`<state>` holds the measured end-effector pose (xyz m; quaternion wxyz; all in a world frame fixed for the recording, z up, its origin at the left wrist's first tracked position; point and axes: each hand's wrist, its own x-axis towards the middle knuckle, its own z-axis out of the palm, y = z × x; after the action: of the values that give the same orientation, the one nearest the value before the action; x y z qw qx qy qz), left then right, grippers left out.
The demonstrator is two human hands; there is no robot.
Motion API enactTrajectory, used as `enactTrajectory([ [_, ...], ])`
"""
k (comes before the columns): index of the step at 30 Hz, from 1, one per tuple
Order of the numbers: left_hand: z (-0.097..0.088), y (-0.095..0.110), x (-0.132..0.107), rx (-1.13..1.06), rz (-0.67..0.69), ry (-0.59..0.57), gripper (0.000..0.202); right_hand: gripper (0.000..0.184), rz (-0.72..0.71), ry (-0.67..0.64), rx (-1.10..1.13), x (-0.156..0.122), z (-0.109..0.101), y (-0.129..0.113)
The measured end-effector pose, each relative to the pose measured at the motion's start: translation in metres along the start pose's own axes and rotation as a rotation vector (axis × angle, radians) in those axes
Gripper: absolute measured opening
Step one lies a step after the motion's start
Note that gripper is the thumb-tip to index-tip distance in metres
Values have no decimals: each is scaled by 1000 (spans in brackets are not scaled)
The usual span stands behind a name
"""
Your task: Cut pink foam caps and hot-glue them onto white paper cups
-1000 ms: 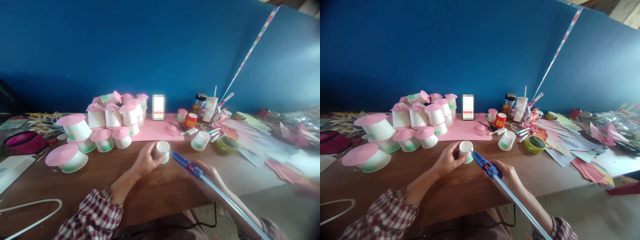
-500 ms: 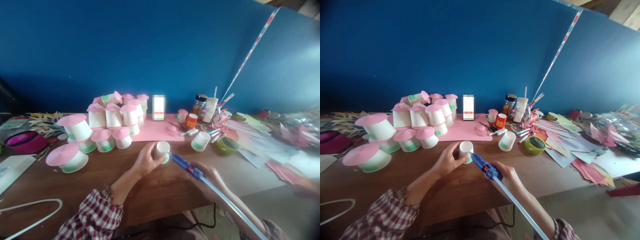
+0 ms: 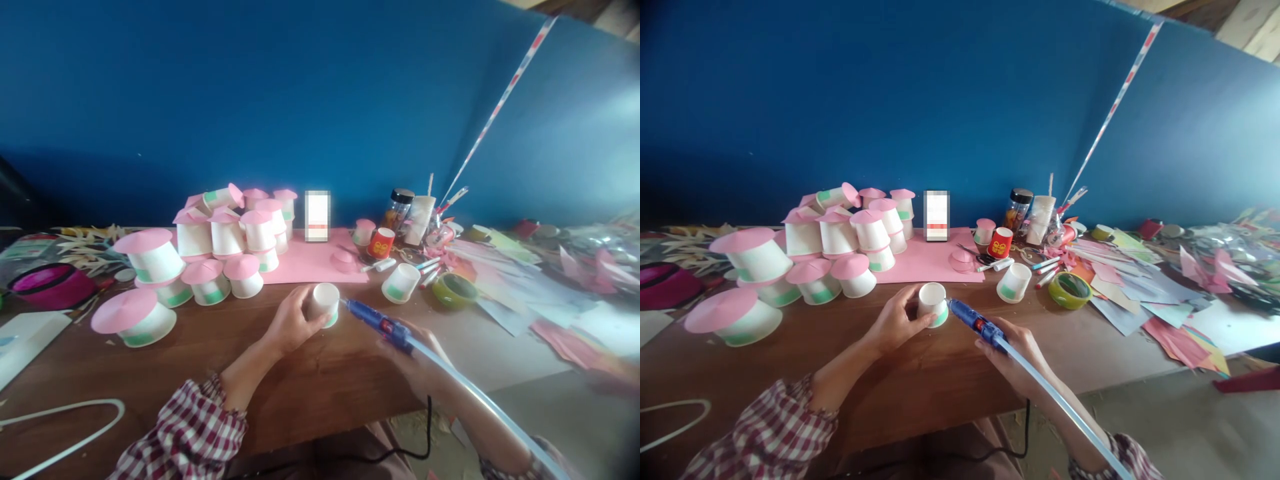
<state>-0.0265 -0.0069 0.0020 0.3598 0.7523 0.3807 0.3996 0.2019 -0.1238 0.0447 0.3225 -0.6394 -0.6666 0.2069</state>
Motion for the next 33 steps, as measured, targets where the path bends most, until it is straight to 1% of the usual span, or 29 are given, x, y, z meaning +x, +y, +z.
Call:
enactTrajectory([
  [3, 1, -1, 0, 0, 2, 3, 52, 22, -6, 38, -25, -1, 0, 7],
  [6, 0, 0, 0, 8, -7, -4, 53, 25, -5, 65, -60, 0, 1, 10],
  [12, 0, 0, 1, 17, 1, -1, 51, 28, 15, 24, -82, 4, 0, 12],
  [15, 1, -2, 1, 12, 2, 11, 51, 27, 2, 33, -96, 2, -4, 13],
  [18, 1, -5, 1, 8, 2, 14, 53, 25, 0, 101, -95, -3, -12, 14],
  [21, 1, -7, 1, 3, -7, 30, 55, 38, 52, 231, -124, -9, -22, 20],
  [23, 1, -8, 2, 15, -27, 58, 55, 44, 116, 337, -164, -11, -32, 31],
  [25, 0, -7, 2, 29, -60, 88, 56, 48, 161, 412, -222, -13, -46, 48],
  [27, 0, -7, 3, 26, -92, 97, 59, 52, 180, 433, -338, -12, -64, 69],
  [29, -1, -6, 3, 25, -97, 94, 61, 54, 244, 442, -488, -7, -83, 90],
  [30, -1, -6, 3, 33, -88, 91, 61, 54, 295, 468, -549, -4, -91, 100],
  [33, -2, -6, 4, 72, -44, 79, 57, 52, 400, 458, -662, 8, -110, 125],
])
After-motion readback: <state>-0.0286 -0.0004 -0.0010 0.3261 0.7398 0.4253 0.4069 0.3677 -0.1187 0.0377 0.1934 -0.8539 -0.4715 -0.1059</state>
